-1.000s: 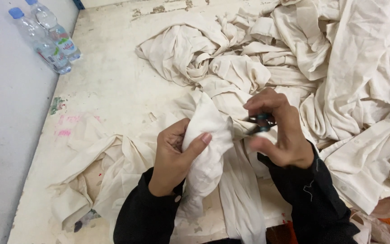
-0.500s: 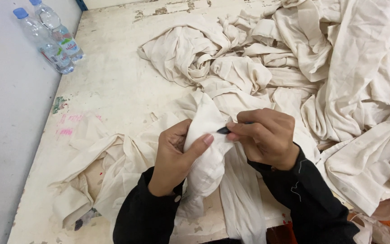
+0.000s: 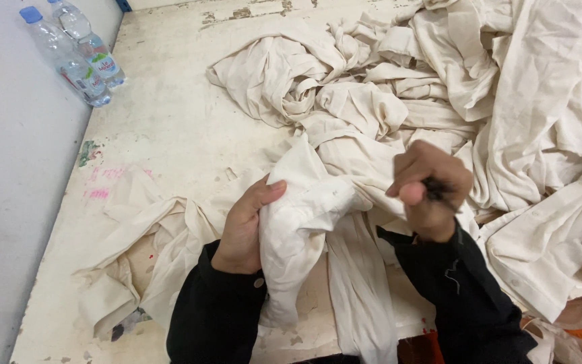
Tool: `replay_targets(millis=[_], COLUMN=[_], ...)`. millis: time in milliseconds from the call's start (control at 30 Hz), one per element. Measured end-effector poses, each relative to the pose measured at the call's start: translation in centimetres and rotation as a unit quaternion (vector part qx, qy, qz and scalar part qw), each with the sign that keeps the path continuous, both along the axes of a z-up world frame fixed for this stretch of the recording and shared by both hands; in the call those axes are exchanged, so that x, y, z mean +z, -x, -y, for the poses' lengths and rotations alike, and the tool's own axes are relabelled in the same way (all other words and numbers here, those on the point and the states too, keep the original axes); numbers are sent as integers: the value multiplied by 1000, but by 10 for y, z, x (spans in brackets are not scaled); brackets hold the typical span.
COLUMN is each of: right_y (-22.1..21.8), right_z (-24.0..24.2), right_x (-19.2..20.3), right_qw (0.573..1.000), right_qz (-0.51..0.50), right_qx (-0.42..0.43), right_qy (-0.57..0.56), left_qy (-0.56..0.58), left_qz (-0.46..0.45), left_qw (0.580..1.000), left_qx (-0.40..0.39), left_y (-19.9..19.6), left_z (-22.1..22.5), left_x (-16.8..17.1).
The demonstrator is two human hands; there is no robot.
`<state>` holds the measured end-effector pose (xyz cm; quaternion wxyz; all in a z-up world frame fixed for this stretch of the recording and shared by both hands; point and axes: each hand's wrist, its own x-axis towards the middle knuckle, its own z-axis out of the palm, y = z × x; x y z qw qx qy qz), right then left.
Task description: Trimming loose threads from white shirts using a thread clipper in a garment factory.
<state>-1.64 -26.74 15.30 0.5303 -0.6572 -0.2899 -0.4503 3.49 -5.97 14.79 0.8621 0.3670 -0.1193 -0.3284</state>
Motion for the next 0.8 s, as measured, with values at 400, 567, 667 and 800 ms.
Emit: replay_targets(millis=[400,567,667,800], right_y=[7,6,9,24], right_z=[-20,-28,-33,-44], right_x=[-3,-1,3,30], right_qw=[995,990,982,979], right_qz=[61,71,67,92], right_qx=[41,10,3,7], right_qy=[72,122,174,183], left_qy=[3,5,0,-9], left_qz=[-38,-33,-14,-1], left_qw=[999,999,1000,1000], left_qx=[1,9,13,12], left_y=[-10,-6,-16,-8], left_z=[2,4,4,5], left_x=[-21,-11,-29,-21])
